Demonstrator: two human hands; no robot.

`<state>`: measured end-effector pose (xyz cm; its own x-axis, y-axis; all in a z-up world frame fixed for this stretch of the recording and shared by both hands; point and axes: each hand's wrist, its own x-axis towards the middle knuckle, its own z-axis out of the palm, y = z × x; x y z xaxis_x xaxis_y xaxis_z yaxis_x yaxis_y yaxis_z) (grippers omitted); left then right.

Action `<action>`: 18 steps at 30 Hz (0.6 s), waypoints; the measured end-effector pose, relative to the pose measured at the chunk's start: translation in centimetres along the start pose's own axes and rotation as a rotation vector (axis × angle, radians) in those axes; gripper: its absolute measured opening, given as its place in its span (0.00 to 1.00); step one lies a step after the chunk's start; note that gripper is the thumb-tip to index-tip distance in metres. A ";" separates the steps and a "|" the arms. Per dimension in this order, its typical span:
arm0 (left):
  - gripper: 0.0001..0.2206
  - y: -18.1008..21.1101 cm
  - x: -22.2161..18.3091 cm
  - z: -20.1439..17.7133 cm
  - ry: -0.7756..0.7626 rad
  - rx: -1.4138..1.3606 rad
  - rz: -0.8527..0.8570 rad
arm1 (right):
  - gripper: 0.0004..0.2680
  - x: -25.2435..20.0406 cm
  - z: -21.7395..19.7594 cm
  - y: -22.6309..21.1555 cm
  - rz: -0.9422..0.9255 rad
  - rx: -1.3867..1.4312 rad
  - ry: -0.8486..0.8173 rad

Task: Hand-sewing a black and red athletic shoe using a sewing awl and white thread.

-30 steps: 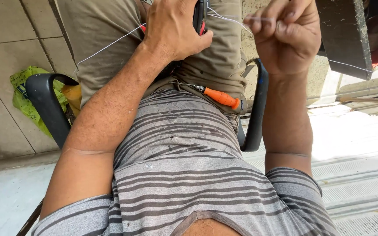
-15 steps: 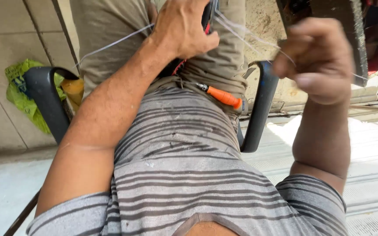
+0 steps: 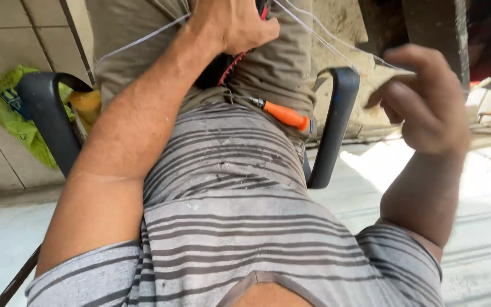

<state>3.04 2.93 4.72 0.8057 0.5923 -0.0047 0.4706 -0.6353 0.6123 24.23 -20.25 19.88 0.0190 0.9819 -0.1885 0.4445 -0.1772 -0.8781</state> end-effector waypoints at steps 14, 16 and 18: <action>0.22 -4.9 -9.0 -6.6 -0.014 -0.521 -0.148 | 0.07 4.0 2.2 11.0 -0.065 0.996 0.682; 0.18 -5.4 -9.6 -8.0 0.146 -0.802 -0.138 | 0.12 5.0 1.6 14.6 -0.052 1.088 0.846; 0.18 -9.5 -12.0 -10.5 0.251 -0.638 -0.123 | 0.12 5.9 1.9 16.0 -0.028 1.108 0.883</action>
<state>-14.86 7.09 7.20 0.6167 0.7865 0.0322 0.1874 -0.1865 0.9644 29.74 -17.41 3.88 0.7508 0.6313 -0.1945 -0.4599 0.2881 -0.8400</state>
